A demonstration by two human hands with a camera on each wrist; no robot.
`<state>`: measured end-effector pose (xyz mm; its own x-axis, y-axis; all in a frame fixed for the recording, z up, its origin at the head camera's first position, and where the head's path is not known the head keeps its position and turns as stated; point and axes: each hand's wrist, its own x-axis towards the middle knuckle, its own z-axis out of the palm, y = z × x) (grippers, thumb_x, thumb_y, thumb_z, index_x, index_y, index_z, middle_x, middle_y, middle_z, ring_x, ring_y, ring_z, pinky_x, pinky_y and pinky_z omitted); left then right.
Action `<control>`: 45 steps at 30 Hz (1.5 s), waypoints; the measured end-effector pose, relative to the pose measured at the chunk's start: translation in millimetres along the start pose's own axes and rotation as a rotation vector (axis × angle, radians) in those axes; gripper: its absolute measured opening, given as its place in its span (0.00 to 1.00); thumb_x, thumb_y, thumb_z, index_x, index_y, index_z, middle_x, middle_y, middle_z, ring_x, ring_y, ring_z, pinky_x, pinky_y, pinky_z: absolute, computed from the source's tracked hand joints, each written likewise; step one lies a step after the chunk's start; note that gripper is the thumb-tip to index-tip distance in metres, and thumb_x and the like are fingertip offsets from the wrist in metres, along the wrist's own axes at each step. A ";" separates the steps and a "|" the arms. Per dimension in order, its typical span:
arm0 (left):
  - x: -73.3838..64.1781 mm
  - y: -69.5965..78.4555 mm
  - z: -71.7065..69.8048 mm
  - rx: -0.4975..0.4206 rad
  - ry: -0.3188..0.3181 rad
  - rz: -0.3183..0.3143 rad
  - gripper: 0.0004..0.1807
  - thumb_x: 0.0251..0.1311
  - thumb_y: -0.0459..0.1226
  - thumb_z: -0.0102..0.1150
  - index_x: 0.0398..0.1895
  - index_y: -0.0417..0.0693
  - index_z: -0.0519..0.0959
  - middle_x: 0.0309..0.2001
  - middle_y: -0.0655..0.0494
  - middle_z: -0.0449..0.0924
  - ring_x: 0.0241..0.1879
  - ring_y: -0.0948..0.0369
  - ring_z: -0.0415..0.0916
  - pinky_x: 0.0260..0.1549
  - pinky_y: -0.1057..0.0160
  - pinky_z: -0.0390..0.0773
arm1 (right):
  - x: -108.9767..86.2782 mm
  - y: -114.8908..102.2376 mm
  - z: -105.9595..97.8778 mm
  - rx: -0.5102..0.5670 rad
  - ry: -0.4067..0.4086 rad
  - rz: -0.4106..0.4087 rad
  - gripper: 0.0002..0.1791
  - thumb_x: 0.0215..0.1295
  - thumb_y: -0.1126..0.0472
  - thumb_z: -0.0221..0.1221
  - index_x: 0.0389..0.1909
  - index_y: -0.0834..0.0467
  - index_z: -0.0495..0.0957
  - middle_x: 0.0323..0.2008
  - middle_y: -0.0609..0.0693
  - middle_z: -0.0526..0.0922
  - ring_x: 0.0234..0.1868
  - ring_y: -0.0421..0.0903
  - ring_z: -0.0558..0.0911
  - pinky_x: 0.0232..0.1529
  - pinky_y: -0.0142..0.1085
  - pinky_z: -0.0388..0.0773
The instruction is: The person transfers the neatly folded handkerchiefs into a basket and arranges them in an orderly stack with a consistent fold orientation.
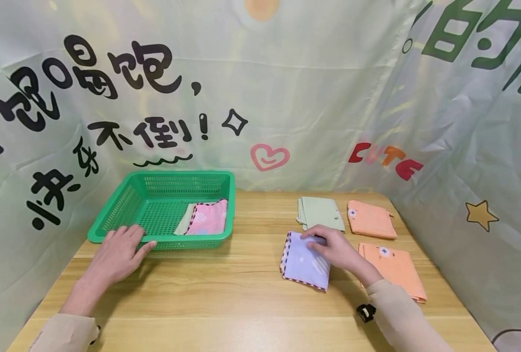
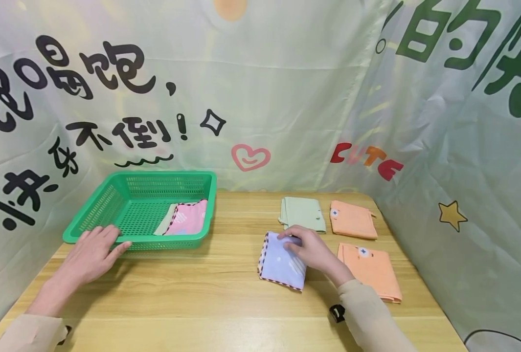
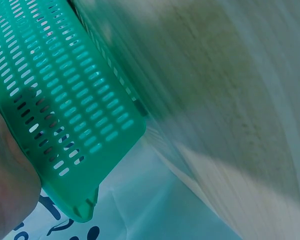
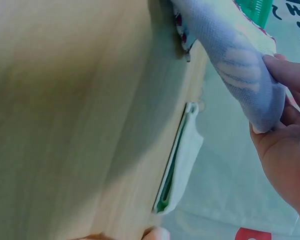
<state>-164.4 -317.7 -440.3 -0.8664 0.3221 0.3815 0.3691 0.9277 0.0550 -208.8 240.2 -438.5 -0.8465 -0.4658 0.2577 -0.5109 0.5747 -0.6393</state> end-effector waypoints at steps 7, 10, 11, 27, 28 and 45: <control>-1.1 0.6 0.1 -0.003 -0.005 -0.006 0.17 0.74 0.51 0.59 0.35 0.48 0.71 0.39 0.54 0.75 0.35 0.52 0.67 0.34 0.56 0.58 | 9.4 -9.6 -0.5 -0.002 0.022 -0.053 0.14 0.67 0.71 0.67 0.49 0.53 0.86 0.50 0.46 0.87 0.55 0.50 0.85 0.57 0.47 0.80; -1.3 0.6 0.1 -0.003 -0.011 -0.011 0.18 0.74 0.51 0.59 0.35 0.48 0.71 0.39 0.53 0.75 0.35 0.52 0.67 0.34 0.56 0.58 | 13.9 -14.1 -0.6 0.004 0.031 -0.076 0.14 0.66 0.72 0.67 0.48 0.54 0.86 0.50 0.48 0.87 0.55 0.50 0.85 0.57 0.47 0.80; -1.3 0.8 -0.1 -0.004 -0.015 -0.013 0.18 0.74 0.51 0.59 0.35 0.48 0.70 0.39 0.54 0.75 0.35 0.52 0.67 0.34 0.56 0.58 | 15.5 -15.6 -0.6 0.006 0.034 -0.080 0.14 0.66 0.72 0.67 0.48 0.54 0.86 0.50 0.48 0.87 0.55 0.50 0.85 0.57 0.47 0.80; 0.5 2.2 -2.5 0.001 -0.022 -0.010 0.18 0.74 0.50 0.59 0.34 0.49 0.69 0.35 0.55 0.72 0.34 0.52 0.66 0.35 0.55 0.59 | 41.1 -34.6 0.9 0.055 0.083 -0.169 0.13 0.65 0.74 0.67 0.48 0.58 0.86 0.49 0.51 0.87 0.53 0.52 0.86 0.54 0.42 0.83; 0.8 2.2 -2.4 0.002 -0.021 -0.010 0.18 0.74 0.50 0.59 0.34 0.49 0.69 0.35 0.55 0.72 0.34 0.52 0.66 0.35 0.55 0.60 | 42.7 -35.6 1.0 0.053 0.087 -0.178 0.14 0.65 0.74 0.67 0.48 0.58 0.86 0.49 0.52 0.87 0.53 0.52 0.86 0.54 0.43 0.83; 0.2 1.2 -2.5 -0.005 -0.029 -0.020 0.18 0.74 0.50 0.59 0.33 0.48 0.69 0.35 0.56 0.71 0.33 0.53 0.65 0.35 0.55 0.59 | 69.5 -55.6 6.5 0.073 0.094 -0.226 0.13 0.65 0.73 0.68 0.48 0.58 0.87 0.50 0.52 0.87 0.54 0.51 0.85 0.54 0.44 0.82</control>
<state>-163.3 -317.0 -437.9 -0.8832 0.3089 0.3530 0.3532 0.9331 0.0671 -238.2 171.6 -389.7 -0.7238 -0.5107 0.4641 -0.6797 0.4115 -0.6072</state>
